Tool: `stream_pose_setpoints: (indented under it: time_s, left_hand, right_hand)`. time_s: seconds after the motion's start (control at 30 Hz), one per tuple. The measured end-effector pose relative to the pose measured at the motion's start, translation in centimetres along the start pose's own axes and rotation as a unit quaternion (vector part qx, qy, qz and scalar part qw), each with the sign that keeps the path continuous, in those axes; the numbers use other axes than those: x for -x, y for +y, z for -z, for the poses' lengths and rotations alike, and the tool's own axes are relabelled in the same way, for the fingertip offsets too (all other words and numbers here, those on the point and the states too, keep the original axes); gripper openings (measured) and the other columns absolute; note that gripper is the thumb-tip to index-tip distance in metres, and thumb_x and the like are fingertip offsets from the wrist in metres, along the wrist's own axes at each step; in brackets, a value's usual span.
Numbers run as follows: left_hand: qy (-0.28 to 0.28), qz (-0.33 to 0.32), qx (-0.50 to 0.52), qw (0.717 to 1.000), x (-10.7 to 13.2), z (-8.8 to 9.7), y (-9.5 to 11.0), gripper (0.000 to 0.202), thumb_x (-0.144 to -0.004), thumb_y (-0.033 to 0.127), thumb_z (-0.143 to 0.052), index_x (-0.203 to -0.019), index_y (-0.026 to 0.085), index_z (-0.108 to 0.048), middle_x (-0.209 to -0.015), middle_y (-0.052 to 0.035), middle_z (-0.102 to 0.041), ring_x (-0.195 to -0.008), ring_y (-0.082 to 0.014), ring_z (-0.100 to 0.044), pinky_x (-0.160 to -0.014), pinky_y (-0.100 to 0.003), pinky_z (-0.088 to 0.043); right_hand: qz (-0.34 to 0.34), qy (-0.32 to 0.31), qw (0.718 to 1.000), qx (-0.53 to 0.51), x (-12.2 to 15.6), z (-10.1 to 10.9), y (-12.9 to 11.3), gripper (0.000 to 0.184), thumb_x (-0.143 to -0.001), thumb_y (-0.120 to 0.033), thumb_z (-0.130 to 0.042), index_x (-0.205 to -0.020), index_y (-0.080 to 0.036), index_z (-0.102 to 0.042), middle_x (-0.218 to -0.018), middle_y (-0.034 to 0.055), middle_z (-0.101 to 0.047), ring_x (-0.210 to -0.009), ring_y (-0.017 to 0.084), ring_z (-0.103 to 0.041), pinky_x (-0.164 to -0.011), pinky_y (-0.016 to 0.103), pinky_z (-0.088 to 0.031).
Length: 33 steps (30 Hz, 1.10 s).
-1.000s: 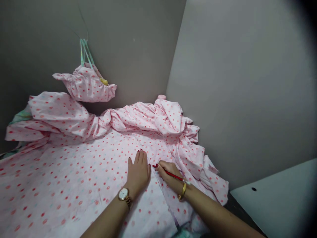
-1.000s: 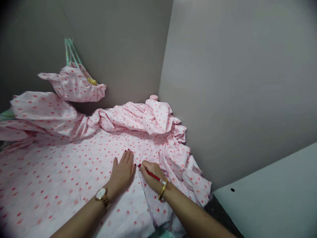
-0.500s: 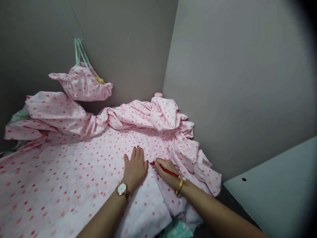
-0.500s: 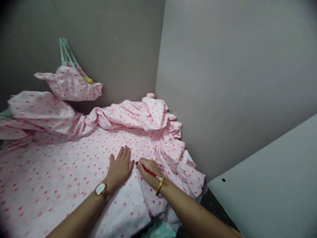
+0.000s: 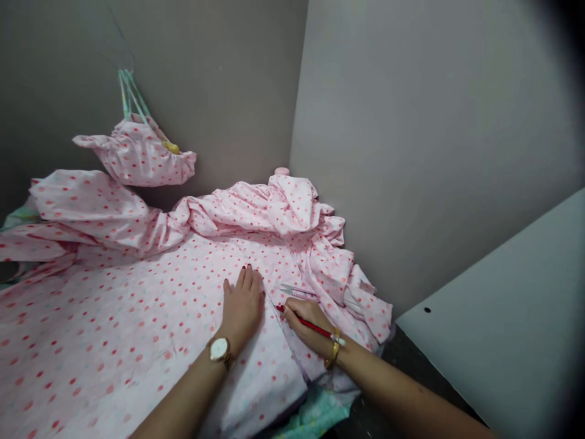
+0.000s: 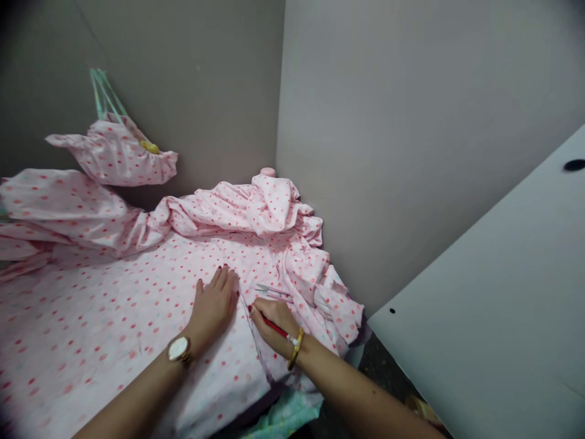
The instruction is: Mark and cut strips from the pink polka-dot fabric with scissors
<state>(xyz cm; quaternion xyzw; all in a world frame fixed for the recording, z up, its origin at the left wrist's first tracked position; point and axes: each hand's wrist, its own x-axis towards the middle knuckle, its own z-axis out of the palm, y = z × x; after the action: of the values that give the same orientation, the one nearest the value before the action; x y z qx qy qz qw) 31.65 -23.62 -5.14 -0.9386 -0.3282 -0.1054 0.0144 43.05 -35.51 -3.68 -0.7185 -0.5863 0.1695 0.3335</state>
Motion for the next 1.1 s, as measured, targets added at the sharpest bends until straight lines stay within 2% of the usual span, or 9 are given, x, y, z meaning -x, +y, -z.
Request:
stream_pose_setpoints:
  time_s: [0.1,0.2,0.53,0.9,1.1]
  left_hand:
    - [-0.026,-0.009,0.009,1.000,1.2,0.0,1.1,0.046,-0.090,0.027,-0.023,-0.130,0.012,-0.040,-0.140,-0.0148,-0.039,-0.128,-0.0284,-0.034,-0.095,-0.058,-0.033]
    - [-0.027,-0.006,0.014,1.000,2.1,-0.3,1.7,0.048,-0.090,0.028,-0.022,-0.133,0.010,-0.036,-0.143,-0.0147,-0.033,-0.131,-0.0283,-0.028,-0.096,-0.058,-0.031]
    - [-0.019,-0.007,0.016,1.000,2.2,-0.6,1.7,0.048,-0.090,0.027,-0.020,-0.133,0.011,-0.035,-0.144,-0.0132,-0.031,-0.132,-0.0267,-0.027,-0.097,-0.058,-0.031]
    - [-0.009,-0.004,0.013,1.000,2.3,-0.5,1.8,0.049,-0.090,0.027,-0.021,-0.134,0.011,-0.034,-0.143,-0.0131,-0.033,-0.131,-0.0261,-0.028,-0.098,-0.058,-0.030]
    - [-0.001,-0.002,0.014,1.000,2.4,-0.7,1.8,0.049,-0.090,0.027,-0.021,-0.134,0.011,-0.034,-0.143,-0.0127,-0.033,-0.131,-0.0254,-0.029,-0.098,-0.057,-0.031]
  right_hand:
    - [0.005,0.005,1.000,-0.004,0.0,-0.1,0.1,0.030,-0.088,-0.021,-0.037,-0.058,-0.019,-0.036,-0.056,-0.0037,-0.042,-0.053,0.010,-0.041,-0.053,0.025,-0.027]
    - [0.005,0.011,1.000,-0.013,0.0,-0.1,0.2,0.029,-0.088,-0.022,-0.037,-0.059,-0.019,-0.036,-0.057,-0.0036,-0.042,-0.054,0.010,-0.040,-0.053,0.025,-0.028]
    - [-0.003,0.021,1.000,-0.007,0.7,-0.6,0.5,0.029,-0.087,-0.022,-0.036,-0.058,-0.019,-0.035,-0.056,-0.0036,-0.042,-0.052,0.010,-0.041,-0.052,0.025,-0.027]
    - [-0.027,-0.014,1.000,-0.006,4.5,0.5,-0.6,0.028,-0.087,-0.022,-0.035,-0.059,-0.019,-0.033,-0.055,-0.0042,-0.040,-0.051,0.009,-0.040,-0.051,0.024,-0.026]
    - [-0.045,-0.009,0.998,-0.034,7.0,0.6,-0.5,0.031,-0.089,-0.026,-0.034,-0.059,-0.019,-0.033,-0.054,-0.0048,-0.039,-0.051,0.009,-0.038,-0.050,0.023,-0.025]
